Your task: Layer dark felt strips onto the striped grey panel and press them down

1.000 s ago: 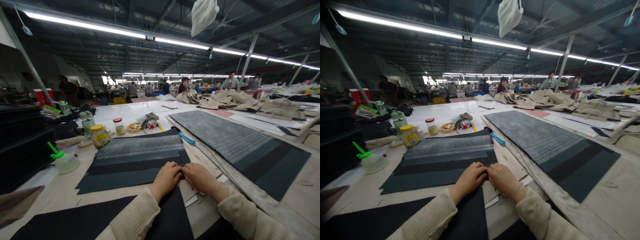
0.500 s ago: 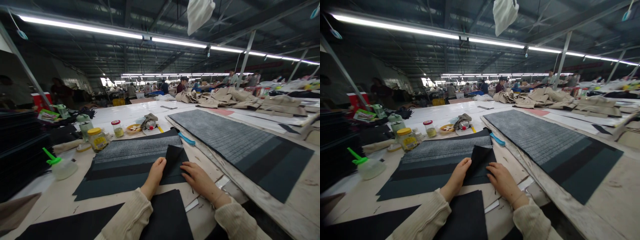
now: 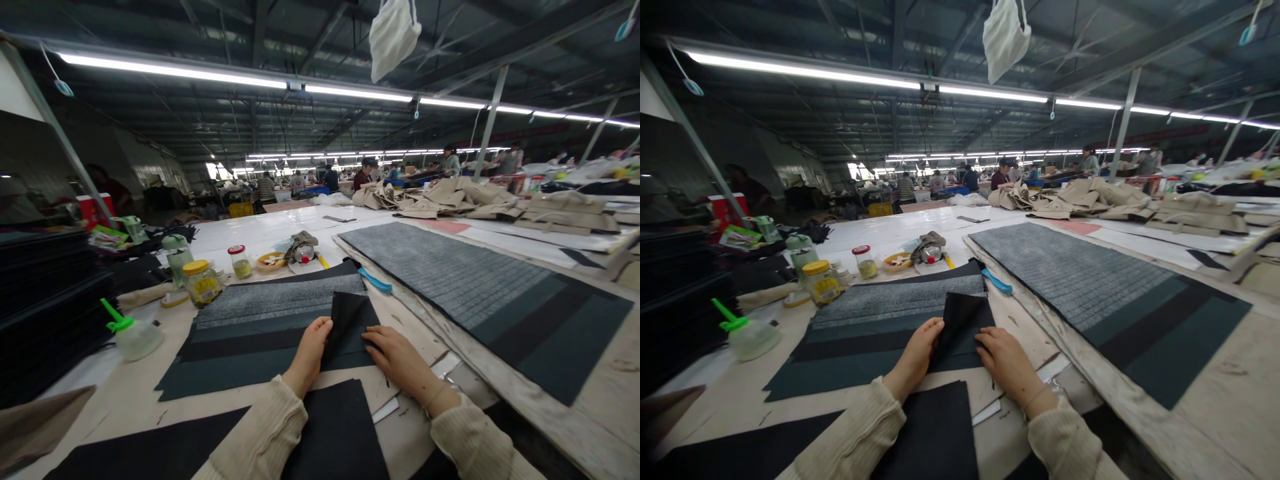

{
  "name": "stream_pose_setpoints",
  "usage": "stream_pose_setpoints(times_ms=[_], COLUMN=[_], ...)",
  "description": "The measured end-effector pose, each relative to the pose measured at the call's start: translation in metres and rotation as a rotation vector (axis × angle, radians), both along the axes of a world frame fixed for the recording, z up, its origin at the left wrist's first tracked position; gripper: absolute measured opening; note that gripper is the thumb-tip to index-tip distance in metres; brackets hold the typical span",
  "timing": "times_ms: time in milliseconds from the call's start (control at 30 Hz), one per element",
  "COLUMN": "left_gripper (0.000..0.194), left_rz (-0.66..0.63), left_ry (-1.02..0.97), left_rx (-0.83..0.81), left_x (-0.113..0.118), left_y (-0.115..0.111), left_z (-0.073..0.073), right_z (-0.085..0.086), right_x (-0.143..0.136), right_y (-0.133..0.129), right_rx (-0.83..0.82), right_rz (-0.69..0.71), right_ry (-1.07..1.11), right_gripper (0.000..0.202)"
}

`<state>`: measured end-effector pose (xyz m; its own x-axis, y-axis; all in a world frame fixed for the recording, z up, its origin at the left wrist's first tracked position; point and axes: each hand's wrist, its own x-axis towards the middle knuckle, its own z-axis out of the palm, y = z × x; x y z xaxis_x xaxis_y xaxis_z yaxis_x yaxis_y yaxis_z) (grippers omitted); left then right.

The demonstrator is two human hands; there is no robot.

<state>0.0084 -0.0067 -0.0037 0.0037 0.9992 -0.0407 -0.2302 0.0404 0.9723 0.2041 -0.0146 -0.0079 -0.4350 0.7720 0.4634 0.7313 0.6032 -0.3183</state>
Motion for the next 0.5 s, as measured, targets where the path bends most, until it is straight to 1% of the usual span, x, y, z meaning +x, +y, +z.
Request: stream_pose_setpoints(times_ms=[167, 233, 300, 367, 400, 433, 500], left_gripper=[0.029, 0.028, 0.029, 0.03, 0.03, 0.029, 0.025], left_rz=[0.011, 0.018, 0.041, 0.112, 0.18, 0.263, 0.465], left_ry=[0.014, 0.003, -0.018, -0.075, -0.125, -0.184, -0.289], left_rx=[0.033, 0.055, 0.089, 0.13, 0.155, 0.188, 0.296], left_x=[0.001, 0.004, 0.004, -0.006, -0.016, -0.03, -0.071], left_y=[-0.002, -0.003, -0.002, 0.001, 0.003, 0.004, 0.0], left_z=[-0.001, 0.0, 0.005, 0.017, 0.027, 0.04, 0.074], right_z=[0.009, 0.007, 0.0, -0.006, -0.009, -0.011, -0.014], right_x=[-0.009, -0.015, -0.02, -0.022, -0.022, -0.022, -0.021], right_y=[0.0, 0.0, 0.0, 0.002, 0.002, 0.003, 0.004], right_rx=[0.015, 0.035, 0.048, 0.051, 0.049, 0.047, 0.049], right_rz=[-0.027, -0.022, -0.018, -0.022, -0.02, -0.019, -0.017], right_ry=[0.001, -0.018, -0.074, -0.132, -0.152, -0.166, -0.176], right_gripper=[0.027, 0.03, 0.033, 0.035, 0.036, 0.037, 0.037])
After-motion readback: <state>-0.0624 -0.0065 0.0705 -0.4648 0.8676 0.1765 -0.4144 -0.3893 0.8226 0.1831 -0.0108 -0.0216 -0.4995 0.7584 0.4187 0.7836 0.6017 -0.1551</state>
